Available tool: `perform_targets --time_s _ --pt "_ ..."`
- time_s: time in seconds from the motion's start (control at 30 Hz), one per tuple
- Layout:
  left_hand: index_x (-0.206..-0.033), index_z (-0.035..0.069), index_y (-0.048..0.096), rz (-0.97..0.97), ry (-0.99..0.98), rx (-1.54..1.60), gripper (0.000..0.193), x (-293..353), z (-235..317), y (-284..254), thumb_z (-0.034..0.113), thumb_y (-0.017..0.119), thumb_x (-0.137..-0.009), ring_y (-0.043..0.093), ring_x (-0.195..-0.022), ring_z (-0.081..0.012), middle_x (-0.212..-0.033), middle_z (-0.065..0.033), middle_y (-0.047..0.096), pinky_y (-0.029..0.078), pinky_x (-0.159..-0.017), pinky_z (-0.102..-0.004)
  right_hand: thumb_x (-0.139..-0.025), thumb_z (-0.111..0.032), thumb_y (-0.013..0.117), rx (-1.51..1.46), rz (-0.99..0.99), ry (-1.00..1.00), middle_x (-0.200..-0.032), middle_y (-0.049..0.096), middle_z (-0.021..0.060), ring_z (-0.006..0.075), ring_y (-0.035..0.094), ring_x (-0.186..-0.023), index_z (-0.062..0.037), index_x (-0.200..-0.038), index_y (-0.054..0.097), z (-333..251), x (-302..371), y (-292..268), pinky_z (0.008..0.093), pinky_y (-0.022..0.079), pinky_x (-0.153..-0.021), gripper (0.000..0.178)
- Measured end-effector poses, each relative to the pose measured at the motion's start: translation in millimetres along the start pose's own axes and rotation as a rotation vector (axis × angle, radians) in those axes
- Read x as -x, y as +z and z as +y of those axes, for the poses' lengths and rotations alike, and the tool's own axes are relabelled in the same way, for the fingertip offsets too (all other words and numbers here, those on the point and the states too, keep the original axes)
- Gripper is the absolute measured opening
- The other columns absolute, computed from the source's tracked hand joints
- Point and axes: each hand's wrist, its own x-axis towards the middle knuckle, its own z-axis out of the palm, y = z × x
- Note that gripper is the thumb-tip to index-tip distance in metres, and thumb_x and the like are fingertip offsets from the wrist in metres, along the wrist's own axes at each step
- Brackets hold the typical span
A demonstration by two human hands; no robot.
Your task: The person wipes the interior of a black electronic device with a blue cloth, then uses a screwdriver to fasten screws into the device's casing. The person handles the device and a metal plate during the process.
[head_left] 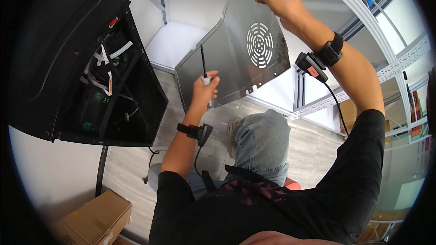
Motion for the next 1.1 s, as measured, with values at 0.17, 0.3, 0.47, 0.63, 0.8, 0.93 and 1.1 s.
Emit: perform_targets --time_s 0.17,0.3,0.47,0.63,0.8,0.93,1.1 --pt "-0.121 0.005 0.059 0.053 0.102 -0.102 0.039 -5 44 -16 0.021 0.069 -0.087 0.049 -0.054 -0.0075 -0.088 -0.0018 0.056 0.044 -0.046 -0.0228 -0.072 -0.008 0.070 -0.017 -0.097 -0.091 -0.069 0.063 0.0057 0.0142 0.056 -0.061 0.0049 -0.090 0.069 7 18 6 0.0296 0.047 -0.060 0.022" --pt "-0.133 0.000 0.046 0.059 0.472 -0.099 0.052 -23 71 -28 0.016 0.068 -0.088 0.060 -0.081 -0.0131 -0.103 -0.0065 0.059 0.050 -0.073 -0.0256 -0.071 -0.008 0.069 -0.039 -0.227 -0.072 -0.071 0.065 0.0074 0.0143 0.059 -0.062 0.0048 -0.089 0.069 -3 46 16 0.0297 0.048 -0.061 0.022" --pt "-0.143 -0.004 0.032 -0.029 0.590 -0.211 0.064 -40 100 -39 0.017 0.064 -0.091 0.034 -0.135 -0.0207 -0.146 -0.0157 0.038 0.025 -0.111 -0.0320 -0.073 -0.014 0.069 0.126 -0.301 -0.187 -0.065 0.064 0.0107 0.0169 0.060 -0.058 0.0018 -0.080 0.069 -30 80 19 0.0313 0.048 -0.059 0.017" --pt "-0.119 0.000 0.050 -0.174 0.529 -0.097 0.030 -42 102 -53 0.019 0.056 -0.096 0.055 -0.103 -0.0120 -0.112 -0.0049 0.060 0.041 -0.092 -0.0263 -0.079 -0.006 0.070 0.098 -0.451 -0.282 -0.065 0.060 -0.0002 0.0063 0.053 -0.060 0.0009 -0.090 0.070 -32 88 17 0.0244 0.044 -0.057 0.013" --pt "-0.112 0.002 0.055 -0.194 0.584 0.007 0.023 -38 93 -54 0.018 0.056 -0.096 0.056 -0.097 -0.0122 -0.104 -0.0044 0.062 0.042 -0.090 -0.0266 -0.079 -0.005 0.070 0.102 -0.511 -0.244 -0.064 0.060 -0.0011 0.0048 0.053 -0.059 0.0010 -0.091 0.070 -40 100 5 0.0231 0.044 -0.056 0.013" --pt "-0.112 0.001 0.055 -0.153 0.625 0.021 0.023 -30 90 -56 0.017 0.057 -0.095 0.056 -0.097 -0.0129 -0.105 -0.0050 0.062 0.042 -0.090 -0.0270 -0.079 -0.005 0.070 0.075 -0.523 -0.255 -0.064 0.060 -0.0016 0.0039 0.053 -0.059 -0.0001 -0.090 0.071 -39 105 4 0.0225 0.043 -0.054 0.013" --pt "-0.114 0.000 0.055 -0.138 0.625 0.129 0.027 -19 91 -63 0.015 0.061 -0.093 0.056 -0.097 -0.0132 -0.106 -0.0056 0.062 0.042 -0.090 -0.0277 -0.079 -0.007 0.071 0.030 -0.533 -0.265 -0.066 0.061 -0.0012 0.0044 0.054 -0.061 -0.0007 -0.092 0.071 -44 113 -2 0.0206 0.044 -0.056 0.014"
